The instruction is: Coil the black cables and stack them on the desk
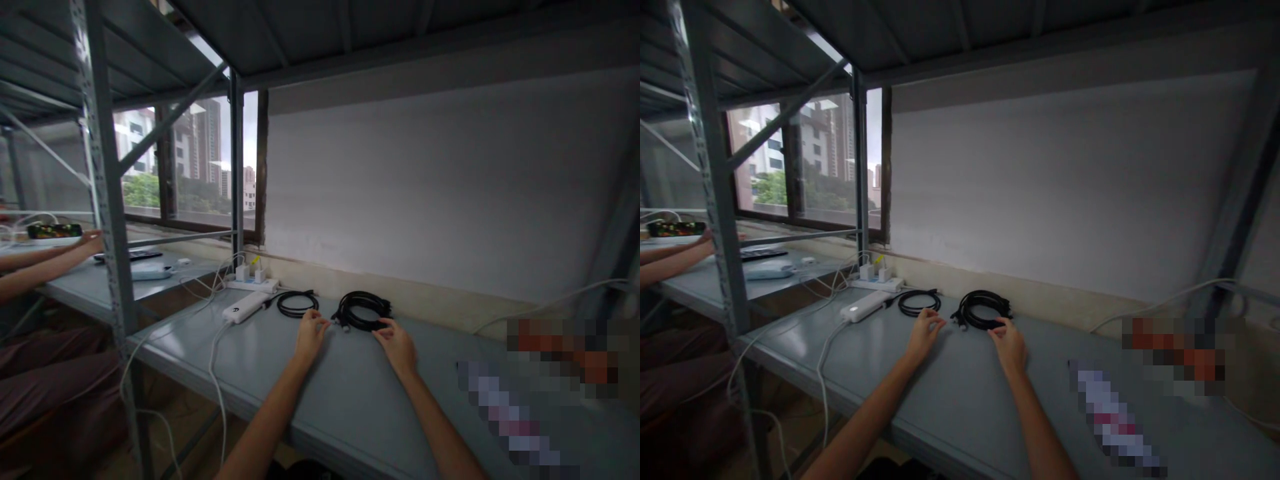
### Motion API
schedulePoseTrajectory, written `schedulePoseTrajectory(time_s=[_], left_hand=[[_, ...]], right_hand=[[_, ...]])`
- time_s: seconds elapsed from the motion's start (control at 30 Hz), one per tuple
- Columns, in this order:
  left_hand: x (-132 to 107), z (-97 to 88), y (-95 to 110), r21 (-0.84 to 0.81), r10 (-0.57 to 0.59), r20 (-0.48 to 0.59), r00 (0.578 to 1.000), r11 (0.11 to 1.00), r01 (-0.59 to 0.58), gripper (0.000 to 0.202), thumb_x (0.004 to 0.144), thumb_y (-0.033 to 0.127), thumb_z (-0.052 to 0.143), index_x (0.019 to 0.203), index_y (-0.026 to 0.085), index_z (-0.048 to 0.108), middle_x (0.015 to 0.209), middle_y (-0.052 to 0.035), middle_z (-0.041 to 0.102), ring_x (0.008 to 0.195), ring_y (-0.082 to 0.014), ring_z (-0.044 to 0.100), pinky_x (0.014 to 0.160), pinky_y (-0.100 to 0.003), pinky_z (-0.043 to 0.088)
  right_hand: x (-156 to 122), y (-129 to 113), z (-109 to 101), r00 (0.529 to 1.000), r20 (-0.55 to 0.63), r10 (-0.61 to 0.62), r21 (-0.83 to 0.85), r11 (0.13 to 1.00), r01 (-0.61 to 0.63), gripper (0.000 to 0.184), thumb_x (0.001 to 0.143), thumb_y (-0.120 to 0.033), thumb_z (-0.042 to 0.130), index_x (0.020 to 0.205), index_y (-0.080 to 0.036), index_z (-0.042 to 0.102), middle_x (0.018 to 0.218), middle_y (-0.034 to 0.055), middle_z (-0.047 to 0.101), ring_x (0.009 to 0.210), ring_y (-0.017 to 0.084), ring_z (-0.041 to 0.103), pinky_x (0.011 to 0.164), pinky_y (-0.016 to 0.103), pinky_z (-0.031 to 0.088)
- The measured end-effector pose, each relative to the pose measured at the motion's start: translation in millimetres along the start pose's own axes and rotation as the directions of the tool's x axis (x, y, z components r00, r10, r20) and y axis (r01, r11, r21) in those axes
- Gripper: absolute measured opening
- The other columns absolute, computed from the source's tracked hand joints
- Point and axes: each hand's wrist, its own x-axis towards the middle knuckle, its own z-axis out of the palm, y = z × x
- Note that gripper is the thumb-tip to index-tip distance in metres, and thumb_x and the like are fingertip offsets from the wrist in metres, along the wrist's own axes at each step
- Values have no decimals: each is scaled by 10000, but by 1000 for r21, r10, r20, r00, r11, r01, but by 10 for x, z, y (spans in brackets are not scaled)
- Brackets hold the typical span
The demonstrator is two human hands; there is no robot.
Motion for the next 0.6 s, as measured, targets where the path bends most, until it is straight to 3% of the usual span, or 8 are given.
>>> schedulePoseTrajectory(time_s=[0.27,0.6], left_hand=[[-10,15,-50,5,14,-30,999,1000,-14,222,801,254,467,777,178,674,899,-65,551,881,-144,546,861,-287,471],[8,50,-73,-14,84,-33,996,996,-84,258,780,330,459,742,187,670,865,-62,547,843,-154,552,843,-300,484]], right_hand=[[-53,-11,77,997,60,-54,-39,998,56,221,675,-235,563,890,-240,615,682,-13,699,633,192,650,603,305,462],[-80,-53,69,991,21,-134,-172,976,136,299,719,-120,476,941,-244,633,652,-28,690,593,146,635,546,242,448]])
